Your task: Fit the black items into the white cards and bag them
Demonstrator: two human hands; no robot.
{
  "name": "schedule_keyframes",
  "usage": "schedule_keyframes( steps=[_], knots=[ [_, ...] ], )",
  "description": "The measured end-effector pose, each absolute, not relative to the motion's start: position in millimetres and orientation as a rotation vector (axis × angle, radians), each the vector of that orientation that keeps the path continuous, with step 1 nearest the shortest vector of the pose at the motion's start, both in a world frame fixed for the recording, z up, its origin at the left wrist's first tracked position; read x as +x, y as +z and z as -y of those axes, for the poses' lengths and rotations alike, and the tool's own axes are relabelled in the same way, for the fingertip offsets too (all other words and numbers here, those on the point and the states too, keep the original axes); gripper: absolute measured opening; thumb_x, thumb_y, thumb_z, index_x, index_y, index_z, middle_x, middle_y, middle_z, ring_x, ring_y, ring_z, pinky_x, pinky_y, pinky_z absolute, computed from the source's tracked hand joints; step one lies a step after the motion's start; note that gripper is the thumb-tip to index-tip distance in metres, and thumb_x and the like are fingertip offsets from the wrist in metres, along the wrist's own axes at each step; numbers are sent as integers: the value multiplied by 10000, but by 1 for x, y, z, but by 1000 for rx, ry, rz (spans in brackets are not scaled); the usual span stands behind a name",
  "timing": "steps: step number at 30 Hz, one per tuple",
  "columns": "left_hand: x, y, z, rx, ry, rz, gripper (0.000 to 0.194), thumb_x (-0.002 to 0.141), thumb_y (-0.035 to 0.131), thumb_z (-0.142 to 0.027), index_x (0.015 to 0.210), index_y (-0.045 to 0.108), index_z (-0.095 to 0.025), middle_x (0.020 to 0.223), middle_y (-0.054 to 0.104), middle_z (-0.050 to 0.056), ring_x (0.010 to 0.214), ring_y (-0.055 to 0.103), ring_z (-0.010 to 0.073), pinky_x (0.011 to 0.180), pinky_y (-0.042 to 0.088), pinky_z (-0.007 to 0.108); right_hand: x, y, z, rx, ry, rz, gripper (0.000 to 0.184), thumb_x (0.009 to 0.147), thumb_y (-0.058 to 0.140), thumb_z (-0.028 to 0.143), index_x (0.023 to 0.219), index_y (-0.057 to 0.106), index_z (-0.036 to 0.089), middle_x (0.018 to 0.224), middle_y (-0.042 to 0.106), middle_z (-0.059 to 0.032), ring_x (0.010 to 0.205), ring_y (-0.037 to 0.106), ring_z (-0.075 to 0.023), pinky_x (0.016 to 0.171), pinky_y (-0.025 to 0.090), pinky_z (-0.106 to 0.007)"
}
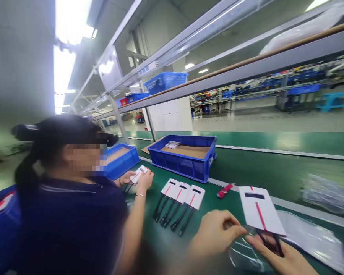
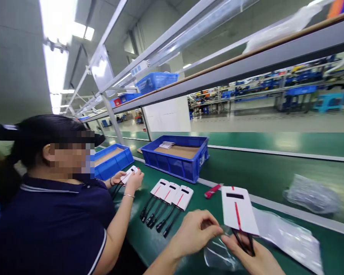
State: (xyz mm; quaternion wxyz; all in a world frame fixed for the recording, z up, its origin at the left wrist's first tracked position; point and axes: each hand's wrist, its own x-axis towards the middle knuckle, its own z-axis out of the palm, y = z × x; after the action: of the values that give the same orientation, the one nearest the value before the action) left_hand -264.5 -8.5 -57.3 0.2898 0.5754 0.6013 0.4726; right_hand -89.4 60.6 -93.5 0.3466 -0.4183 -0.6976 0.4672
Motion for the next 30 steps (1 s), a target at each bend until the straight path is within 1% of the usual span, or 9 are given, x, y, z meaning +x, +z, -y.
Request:
schedule_keyframes(
  steps=[3, 6, 10, 12, 15, 20, 23, 27, 30],
  knots=[
    [-242, -49, 17, 1660, 1415, -1879, 97, 862, 643, -267, 926, 640, -195, 1000, 660, 84, 1004, 541, 259, 902, 403, 386, -86, -85, -49, -1102, 1233, 1754, 426, 702, 703, 622, 591, 572, 232, 589, 611, -4, 599, 565, -208, 575, 472, -314],
    [-225, -48, 19, 1640, 1311, -1876, 124, 889, 587, -283, 802, 547, -204, 859, 606, 56, 889, 527, 236, 828, 403, 380, -85, -86, -45, -1149, 1209, 1680, 422, 703, 711, 605, 602, 559, 224, 583, 574, 23, 600, 527, -181, 564, 433, -287],
    [-213, -54, 13, 1532, 1218, -1757, 102, 869, 565, -254, 787, 528, -206, 846, 598, 28, 846, 541, 200, 775, 404, 329, -82, -90, -40, -1149, 1228, 1630, 387, 735, 716, 567, 672, 595, 204, 642, 595, 26, 632, 522, -172, 571, 413, -273],
    [-211, -55, 10, 1501, 1208, -1711, 100, 867, 545, -246, 780, 542, -196, 830, 604, 26, 810, 542, 186, 736, 399, 307, -78, -87, -38, -1102, 1278, 1638, 378, 759, 719, 553, 707, 604, 196, 678, 604, 27, 657, 530, -169, 594, 421, -267],
    [-213, -50, 10, 1469, 1201, -1571, 202, 884, 562, -343, 767, 571, -180, 785, 619, 21, 749, 529, 170, 704, 391, 289, -69, -80, -36, -983, 1398, 1683, 388, 780, 725, 558, 750, 620, 185, 706, 610, 27, 713, 562, -183, 644, 451, -270],
    [-219, -41, 14, 1437, 1167, -1444, 262, 874, 592, -384, 751, 600, -153, 733, 596, 3, 709, 476, 142, 685, 364, 266, -55, -74, -34, -847, 1562, 1691, 411, 864, 650, 575, 918, 662, 168, 896, 671, -22, 882, 597, -218, 848, 484, -340],
    [-221, -38, 16, 1420, 1131, -1409, 267, 875, 587, -393, 763, 596, -151, 719, 564, -9, 691, 454, 132, 664, 351, 259, -53, -80, -32, -916, 1549, 1657, 392, 877, 640, 569, 876, 630, 177, 835, 617, 0, 802, 555, -188, 775, 462, -317],
    [-220, -34, 18, 1458, 1064, -1480, 184, 839, 605, -328, 789, 606, -151, 759, 598, 6, 706, 490, 142, 659, 363, 261, -58, -85, -30, -978, 1465, 1660, 379, 842, 695, 535, 757, 552, 194, 722, 497, 47, 696, 457, -147, 623, 370, -257],
    [-219, -31, 19, 1490, 1043, -1541, 118, 816, 586, -259, 755, 597, -159, 763, 617, 15, 708, 509, 149, 660, 372, 264, -62, -81, -27, -988, 1448, 1678, 374, 832, 705, 520, 763, 548, 188, 734, 506, 44, 698, 449, -142, 626, 371, -253]
  ],
)
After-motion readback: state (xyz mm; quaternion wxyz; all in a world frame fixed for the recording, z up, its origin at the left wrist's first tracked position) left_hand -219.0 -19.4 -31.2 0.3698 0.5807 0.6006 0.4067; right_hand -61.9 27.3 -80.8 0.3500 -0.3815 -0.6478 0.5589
